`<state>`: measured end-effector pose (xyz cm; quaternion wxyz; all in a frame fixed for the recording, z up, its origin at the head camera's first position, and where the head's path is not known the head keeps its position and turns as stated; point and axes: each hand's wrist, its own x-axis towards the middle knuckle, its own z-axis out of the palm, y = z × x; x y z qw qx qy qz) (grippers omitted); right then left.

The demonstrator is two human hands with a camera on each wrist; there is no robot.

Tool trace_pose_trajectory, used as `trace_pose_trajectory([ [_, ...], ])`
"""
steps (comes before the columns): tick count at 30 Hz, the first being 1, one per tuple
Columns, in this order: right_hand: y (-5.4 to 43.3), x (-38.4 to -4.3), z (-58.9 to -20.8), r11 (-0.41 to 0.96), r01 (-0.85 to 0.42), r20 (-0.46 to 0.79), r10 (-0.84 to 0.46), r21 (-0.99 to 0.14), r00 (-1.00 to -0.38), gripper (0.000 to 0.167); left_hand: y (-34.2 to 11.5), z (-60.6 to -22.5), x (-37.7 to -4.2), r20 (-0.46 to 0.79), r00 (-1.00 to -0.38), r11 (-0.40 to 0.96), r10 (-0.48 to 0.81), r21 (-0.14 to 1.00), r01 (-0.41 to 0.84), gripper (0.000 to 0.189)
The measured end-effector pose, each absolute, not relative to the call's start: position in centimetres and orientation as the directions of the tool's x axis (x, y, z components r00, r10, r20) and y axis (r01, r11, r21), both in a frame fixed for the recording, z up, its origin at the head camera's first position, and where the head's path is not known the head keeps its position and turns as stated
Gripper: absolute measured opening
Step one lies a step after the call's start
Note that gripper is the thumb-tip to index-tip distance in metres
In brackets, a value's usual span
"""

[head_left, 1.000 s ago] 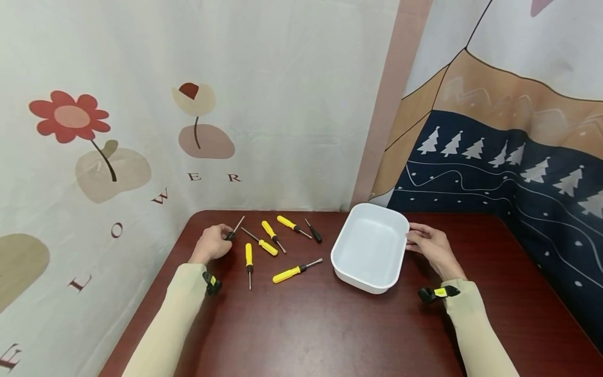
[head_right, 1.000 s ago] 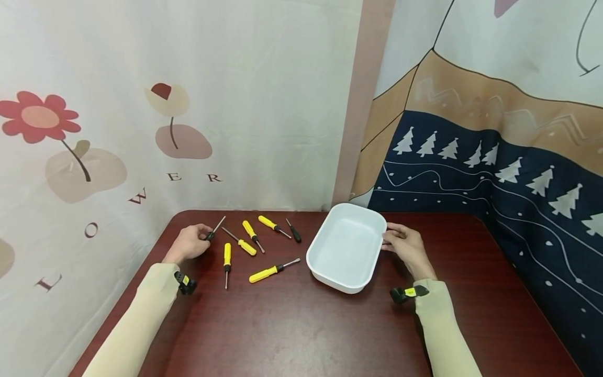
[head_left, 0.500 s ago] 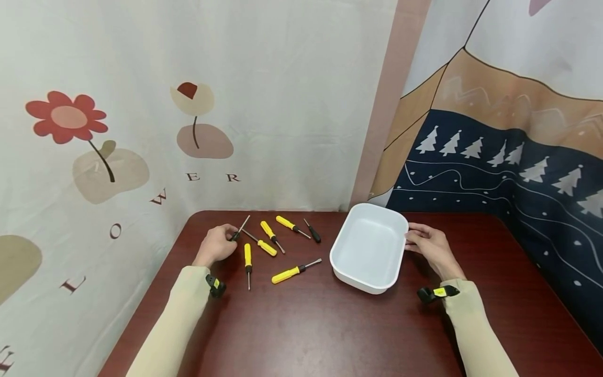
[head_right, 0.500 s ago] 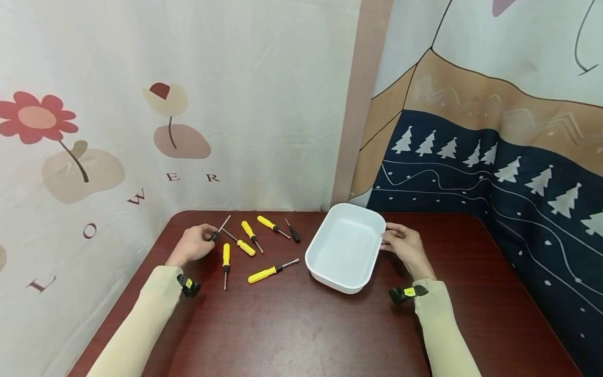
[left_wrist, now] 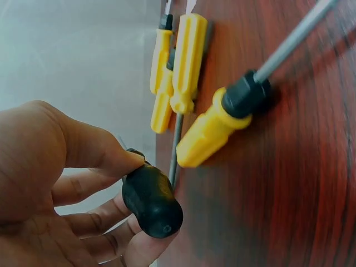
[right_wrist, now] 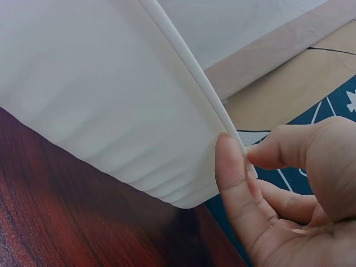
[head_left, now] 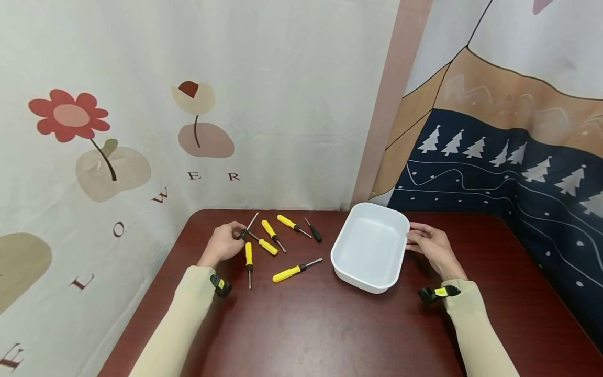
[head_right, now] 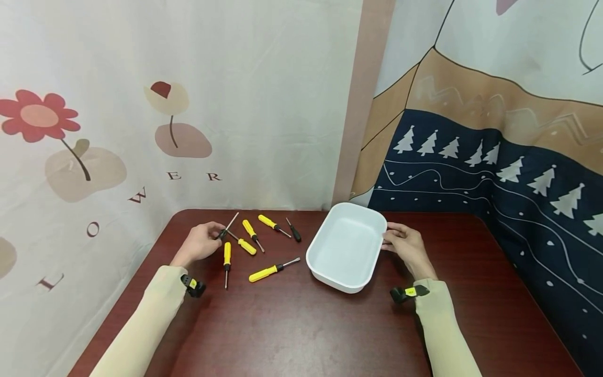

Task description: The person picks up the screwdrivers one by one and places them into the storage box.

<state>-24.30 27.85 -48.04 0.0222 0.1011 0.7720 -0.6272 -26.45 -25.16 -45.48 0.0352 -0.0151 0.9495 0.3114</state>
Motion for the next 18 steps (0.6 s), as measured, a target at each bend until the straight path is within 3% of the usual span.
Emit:
trace_pose_trajectory([
  [18, 27.8, -24.3, -48.1, 0.174, 0.192, -0.172, 0.126, -0.966, -0.977, 0.054, -23.0, -44.9, -26.4, -0.073, -0.997, 0.761, 0.04, 0.648, -0.017, 0.042],
])
